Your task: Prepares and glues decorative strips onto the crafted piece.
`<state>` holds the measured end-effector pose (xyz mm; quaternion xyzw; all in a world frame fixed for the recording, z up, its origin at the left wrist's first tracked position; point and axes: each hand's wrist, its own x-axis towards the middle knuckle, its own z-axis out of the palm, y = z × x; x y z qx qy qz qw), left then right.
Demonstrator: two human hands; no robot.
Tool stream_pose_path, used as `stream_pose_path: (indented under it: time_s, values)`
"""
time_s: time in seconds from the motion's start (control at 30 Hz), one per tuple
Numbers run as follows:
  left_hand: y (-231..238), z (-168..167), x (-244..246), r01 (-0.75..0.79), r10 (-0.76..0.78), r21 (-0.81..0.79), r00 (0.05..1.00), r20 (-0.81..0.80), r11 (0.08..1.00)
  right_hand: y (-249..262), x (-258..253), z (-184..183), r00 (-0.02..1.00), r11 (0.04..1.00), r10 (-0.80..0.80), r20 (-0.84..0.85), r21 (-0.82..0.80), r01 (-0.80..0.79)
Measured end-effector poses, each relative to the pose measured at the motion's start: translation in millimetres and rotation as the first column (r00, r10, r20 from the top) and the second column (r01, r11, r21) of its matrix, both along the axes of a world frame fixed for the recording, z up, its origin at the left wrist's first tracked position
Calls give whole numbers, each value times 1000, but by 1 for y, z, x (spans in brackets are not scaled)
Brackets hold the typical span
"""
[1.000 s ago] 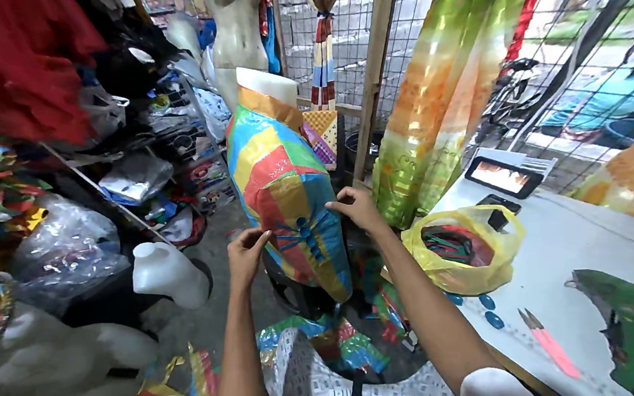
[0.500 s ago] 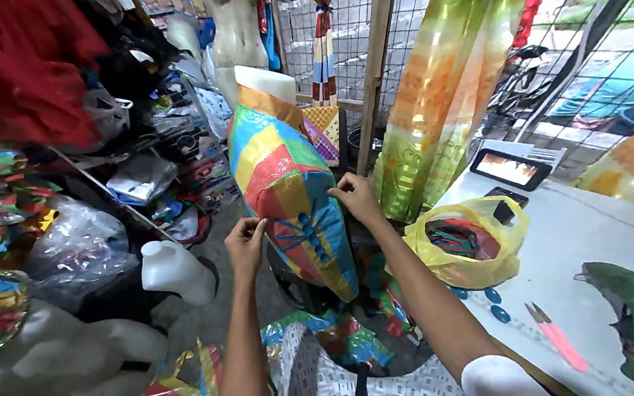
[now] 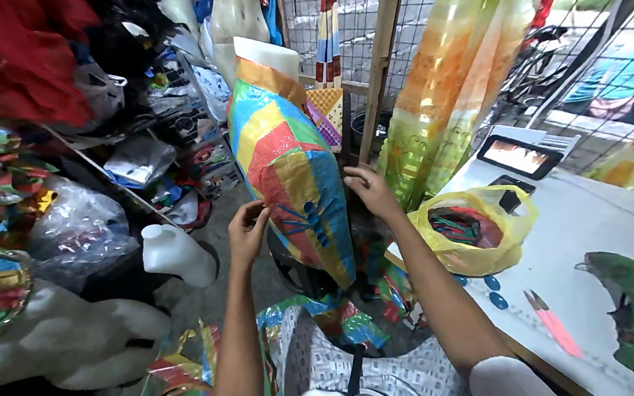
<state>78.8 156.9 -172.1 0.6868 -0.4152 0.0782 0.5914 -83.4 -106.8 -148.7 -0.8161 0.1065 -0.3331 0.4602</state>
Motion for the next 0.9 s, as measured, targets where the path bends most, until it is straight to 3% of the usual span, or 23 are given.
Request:
stream_pose_path:
  time_s: [0.1, 0.17, 0.33, 0.57, 0.77, 0.9]
  values:
    - [7, -3, 1, 165, -141, 132, 974, -175, 977, -3, -19, -22, 985, 996, 83, -149, 47, -77]
    - [5, -11, 2, 148, -115, 166, 974, -193, 975, -2, -19, -33, 985, 996, 82, -154, 52, -74]
    - [-3, -23, 4, 14, 4, 118, 989, -150, 993, -13, 1, -47, 997, 999, 30, -74, 25, -29]
    - [-11, -35, -3, 247, -202, 42, 870, -449, 968, 0, -13, -53, 988, 987, 119, -102, 118, -106]
    - [-45, -29, -23, 39, -49, -31, 889, -454, 999, 18, -1, -29, 986, 985, 98, -135, 152, -77]
    - [-48, -33, -22, 44, -77, -82, 882, -465, 996, 11, 5, -34, 987, 989, 103, -120, 115, -89]
